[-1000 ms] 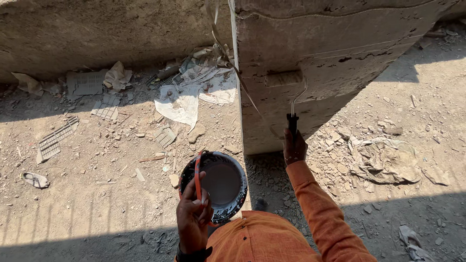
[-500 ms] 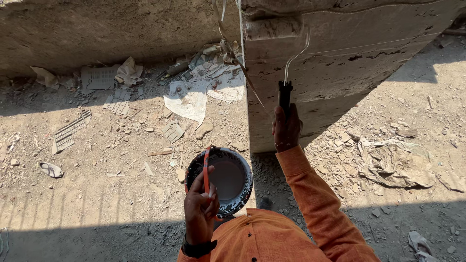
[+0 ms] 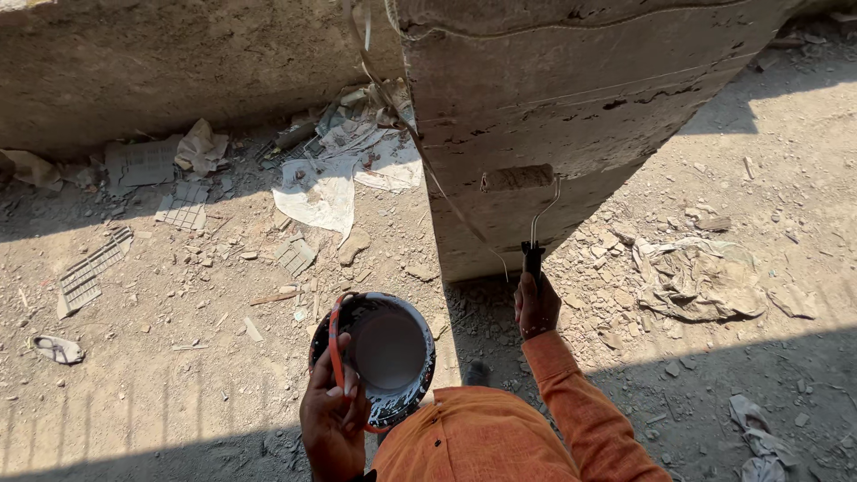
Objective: The person holds a paint tray in one hand and a paint roller in the other, dipping the roller into the tray and rolling white paint onto the surface of a concrete column and beam on an unfinished building balcony, working over different sections of the structure.
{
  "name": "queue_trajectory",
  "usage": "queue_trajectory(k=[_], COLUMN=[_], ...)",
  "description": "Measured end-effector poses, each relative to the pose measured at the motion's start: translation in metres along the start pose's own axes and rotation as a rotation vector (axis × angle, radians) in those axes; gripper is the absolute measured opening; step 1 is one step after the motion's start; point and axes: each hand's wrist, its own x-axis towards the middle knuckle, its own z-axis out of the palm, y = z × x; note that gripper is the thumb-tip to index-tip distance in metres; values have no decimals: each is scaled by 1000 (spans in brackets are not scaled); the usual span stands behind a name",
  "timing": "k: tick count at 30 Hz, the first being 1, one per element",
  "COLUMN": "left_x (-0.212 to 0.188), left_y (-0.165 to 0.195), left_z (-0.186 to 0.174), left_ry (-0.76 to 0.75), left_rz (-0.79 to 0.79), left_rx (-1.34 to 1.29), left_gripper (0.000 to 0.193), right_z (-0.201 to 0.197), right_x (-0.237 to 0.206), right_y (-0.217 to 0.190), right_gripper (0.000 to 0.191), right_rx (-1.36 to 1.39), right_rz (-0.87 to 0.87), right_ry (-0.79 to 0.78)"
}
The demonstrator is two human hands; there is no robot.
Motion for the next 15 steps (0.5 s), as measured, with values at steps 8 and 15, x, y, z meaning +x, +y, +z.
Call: queue_trajectory(k=[8, 15], left_x=[8, 12], left_y=[-6, -10], left_z=[5, 17], left_ry=[-21, -32], left_rz=[-20, -5], left_rx=[82, 115], left_gripper=[74, 74], right_z=[-92, -104], right_x=[90, 133], right_y=[-67, -91], right_gripper=[45, 45], right_rx=[-43, -40], right_rz=[-123, -101], right_ry=[108, 124])
